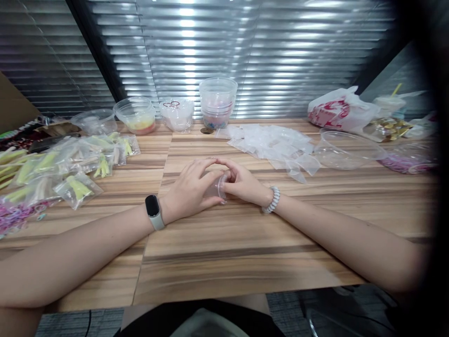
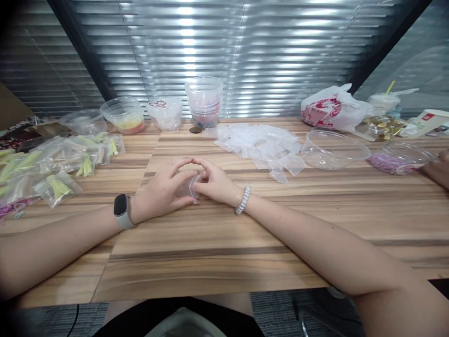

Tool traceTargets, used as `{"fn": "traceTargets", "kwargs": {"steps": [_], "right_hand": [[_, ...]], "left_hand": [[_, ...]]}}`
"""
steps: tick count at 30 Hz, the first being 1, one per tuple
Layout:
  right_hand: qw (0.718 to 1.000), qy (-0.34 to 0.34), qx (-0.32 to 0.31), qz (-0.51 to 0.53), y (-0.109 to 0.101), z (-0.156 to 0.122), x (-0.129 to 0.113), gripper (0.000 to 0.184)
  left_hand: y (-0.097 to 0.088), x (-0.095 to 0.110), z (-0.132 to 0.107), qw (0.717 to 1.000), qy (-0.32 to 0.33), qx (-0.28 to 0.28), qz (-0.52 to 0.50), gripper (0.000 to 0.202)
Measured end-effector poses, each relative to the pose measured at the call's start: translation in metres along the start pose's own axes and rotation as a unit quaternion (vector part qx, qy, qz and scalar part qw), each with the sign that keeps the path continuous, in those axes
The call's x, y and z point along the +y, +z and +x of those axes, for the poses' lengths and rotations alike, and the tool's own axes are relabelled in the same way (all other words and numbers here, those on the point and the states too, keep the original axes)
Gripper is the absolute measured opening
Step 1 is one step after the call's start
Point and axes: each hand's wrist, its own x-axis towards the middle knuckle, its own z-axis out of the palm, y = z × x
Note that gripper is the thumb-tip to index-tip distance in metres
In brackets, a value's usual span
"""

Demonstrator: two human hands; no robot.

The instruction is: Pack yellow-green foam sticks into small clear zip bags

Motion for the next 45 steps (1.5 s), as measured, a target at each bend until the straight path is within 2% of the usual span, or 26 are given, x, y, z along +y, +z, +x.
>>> {"fn": "traceTargets", "kwargs": {"steps": [3, 5, 8, 15, 45], "right_hand": [[0.999, -0.019, 0.004, -0.037, -0.0002, 0.0004, -0.0010, 0.071], [0.999, -0.008, 0.010, -0.052, 0.0001, 0.0000, -0.0022, 0.072], [0.998, 0.015, 0.017, -0.051, 0.0004, -0.0002, -0.0015, 0.073], [0.999, -0.002, 0.008, -0.049, -0.0010, 0.0004, 0.0051, 0.074], [0.997, -0.009, -0.050, 0.055, -0.0021, -0.0037, -0.0027, 0.071]], "left_hand": [[0.0006, -0.0005, 0.0005, 1.000, 0.011, 0.008, -0.003, 0.063], [0.0012, -0.0006, 0.0005, 1.000, 0.015, 0.013, -0.001, 0.064], [0.0019, -0.0003, 0.0001, 1.000, 0.009, 0.014, 0.003, 0.066], [0.0018, 0.0021, -0.0006, 1.000, -0.007, 0.008, 0.011, 0.058], [-0.0022, 0.0035, -0.0002, 1.000, -0.012, 0.008, 0.005, 0.052]]}}
